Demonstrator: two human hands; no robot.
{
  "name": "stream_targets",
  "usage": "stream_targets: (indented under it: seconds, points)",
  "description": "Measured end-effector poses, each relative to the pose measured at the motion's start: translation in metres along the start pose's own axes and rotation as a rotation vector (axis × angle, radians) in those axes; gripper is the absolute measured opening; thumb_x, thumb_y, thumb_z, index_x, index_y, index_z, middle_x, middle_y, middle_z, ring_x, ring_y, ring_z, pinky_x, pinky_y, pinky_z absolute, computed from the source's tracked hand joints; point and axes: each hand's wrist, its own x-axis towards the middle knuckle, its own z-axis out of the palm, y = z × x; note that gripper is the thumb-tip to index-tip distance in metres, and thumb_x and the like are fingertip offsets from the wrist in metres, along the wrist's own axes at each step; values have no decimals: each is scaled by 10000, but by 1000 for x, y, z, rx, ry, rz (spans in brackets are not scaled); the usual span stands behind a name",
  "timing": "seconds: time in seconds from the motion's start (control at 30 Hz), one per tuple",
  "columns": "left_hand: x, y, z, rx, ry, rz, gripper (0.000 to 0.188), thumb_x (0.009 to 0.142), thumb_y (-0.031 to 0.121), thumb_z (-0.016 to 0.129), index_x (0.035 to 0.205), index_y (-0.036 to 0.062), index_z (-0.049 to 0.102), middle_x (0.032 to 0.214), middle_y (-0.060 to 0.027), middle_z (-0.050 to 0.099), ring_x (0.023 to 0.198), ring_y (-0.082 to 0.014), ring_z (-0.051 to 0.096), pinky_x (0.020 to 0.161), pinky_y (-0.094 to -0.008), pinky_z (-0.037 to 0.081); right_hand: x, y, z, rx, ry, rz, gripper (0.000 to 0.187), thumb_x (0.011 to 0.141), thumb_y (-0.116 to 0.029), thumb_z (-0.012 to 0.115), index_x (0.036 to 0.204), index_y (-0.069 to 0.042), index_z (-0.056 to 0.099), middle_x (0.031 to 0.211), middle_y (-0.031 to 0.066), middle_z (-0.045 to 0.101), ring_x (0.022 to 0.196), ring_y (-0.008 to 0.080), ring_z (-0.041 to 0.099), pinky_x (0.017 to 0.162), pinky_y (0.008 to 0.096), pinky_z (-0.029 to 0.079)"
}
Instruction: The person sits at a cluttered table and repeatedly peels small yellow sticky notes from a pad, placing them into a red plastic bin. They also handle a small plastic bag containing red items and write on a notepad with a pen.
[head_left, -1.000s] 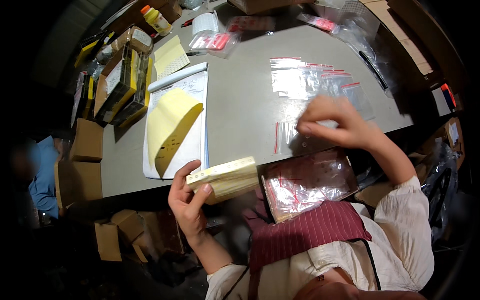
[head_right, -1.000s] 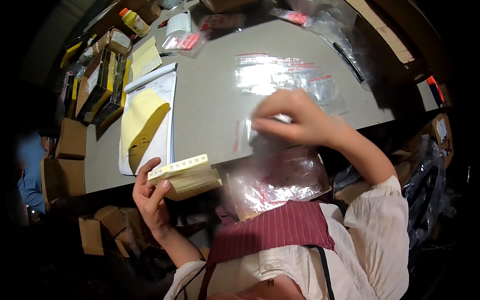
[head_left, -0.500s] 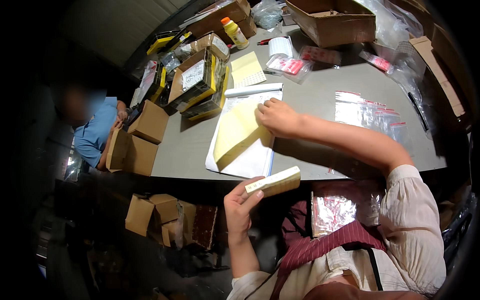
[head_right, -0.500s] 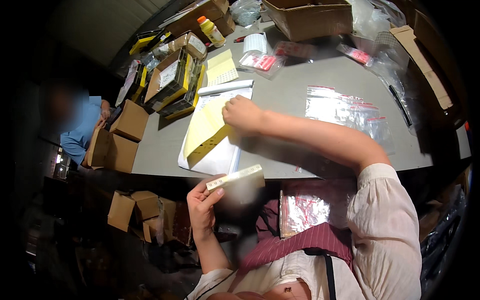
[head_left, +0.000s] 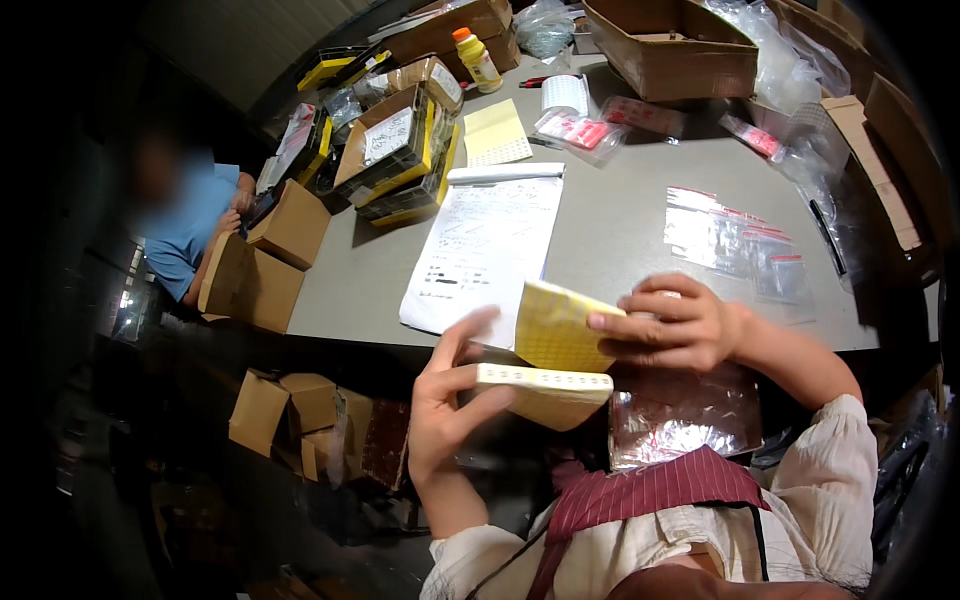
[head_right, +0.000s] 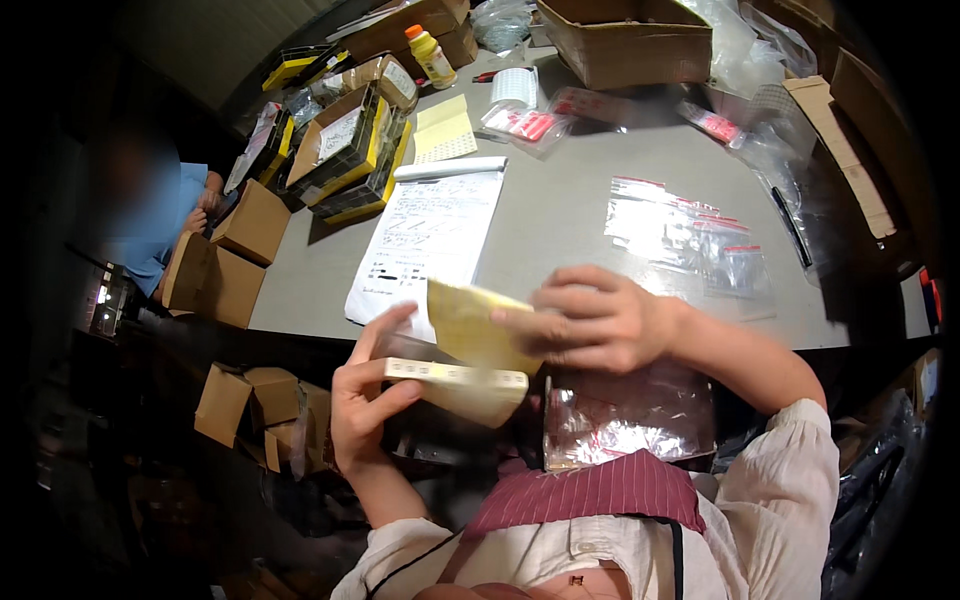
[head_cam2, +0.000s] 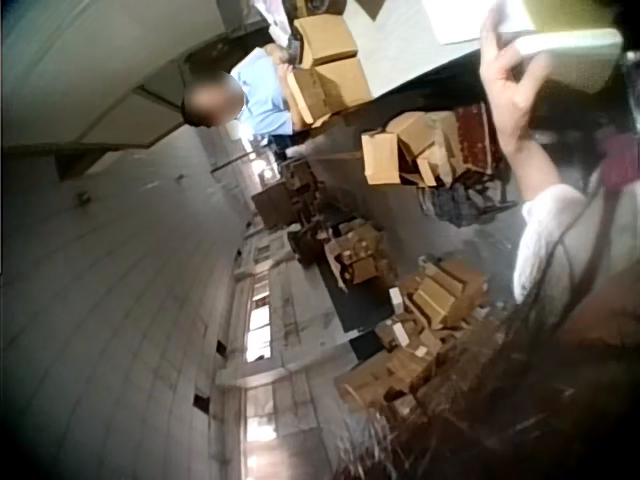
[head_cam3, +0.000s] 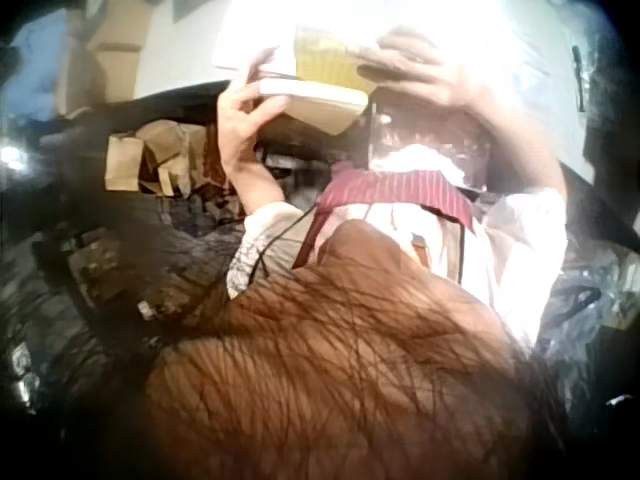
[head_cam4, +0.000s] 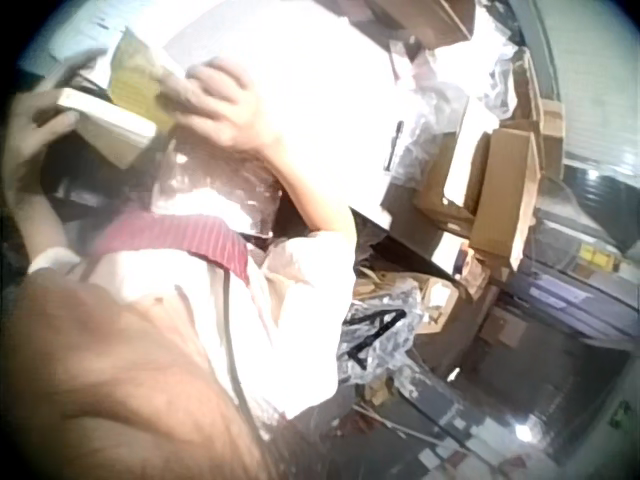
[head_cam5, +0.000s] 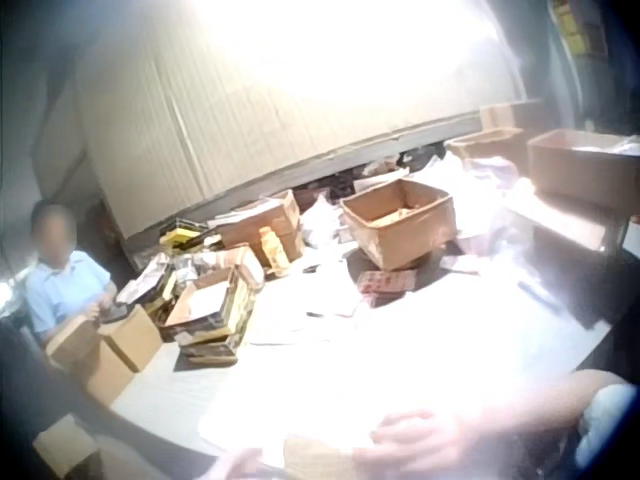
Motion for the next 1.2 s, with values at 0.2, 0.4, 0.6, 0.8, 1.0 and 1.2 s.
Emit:
stream_targets:
  seconds: [0.2,0.4,0.6,0.8,1.0,1.2]
  points:
    - [23,9,50,-245,-307,-72,273,839,-85,694,1099,-40,763,1305,-233,675,1234,-338,646,1038,-356,484,-24,-38,-14,201,-25,88,239,769,-141,665,966,-70,781,1295,169,665,1128,332,654,976,456,539]
    - [25,2,74,115,-326,196,192,795,-103,719,984,-87,754,1172,-245,723,1132,-315,718,876,-314,564,-29,-55,-47,878,110,899,328,892,-184,668,1175,-20,693,1400,252,578,1225,363,594,1040,432,476]
    - [28,8,97,147,-320,249,202,748,-96,724,948,-83,756,1133,-251,718,1155,-350,701,903,-344,547,-37,-68,-41,938,41,1020,269,945,-187,714,1149,-13,693,1024,129,738,923,253,722,812,355,559]
    - [31,12,97,36,-303,224,259,776,-73,738,1034,-89,759,1326,-295,633,1140,-350,696,972,-353,527,-52,-78,-24,589,113,961,249,901,-113,730,1130,-24,693,905,143,700,795,304,696,718,358,557]
    - [33,14,98,-54,-294,77,277,802,-54,732,1077,-76,758,1332,-277,636,1191,-322,661,1001,-362,505,-52,-81,-12,306,191,799,296,801,-62,768,1077,-5,677,807,129,658,718,298,667,656,378,544]
    - [32,15,108,-49,-168,-40,226,826,-38,733,1046,-87,755,1090,-181,720,976,-210,671,860,-295,505,-60,-84,-6,344,203,807,327,814,-51,735,1128,-5,659,867,148,667,774,327,672,687,400,549]
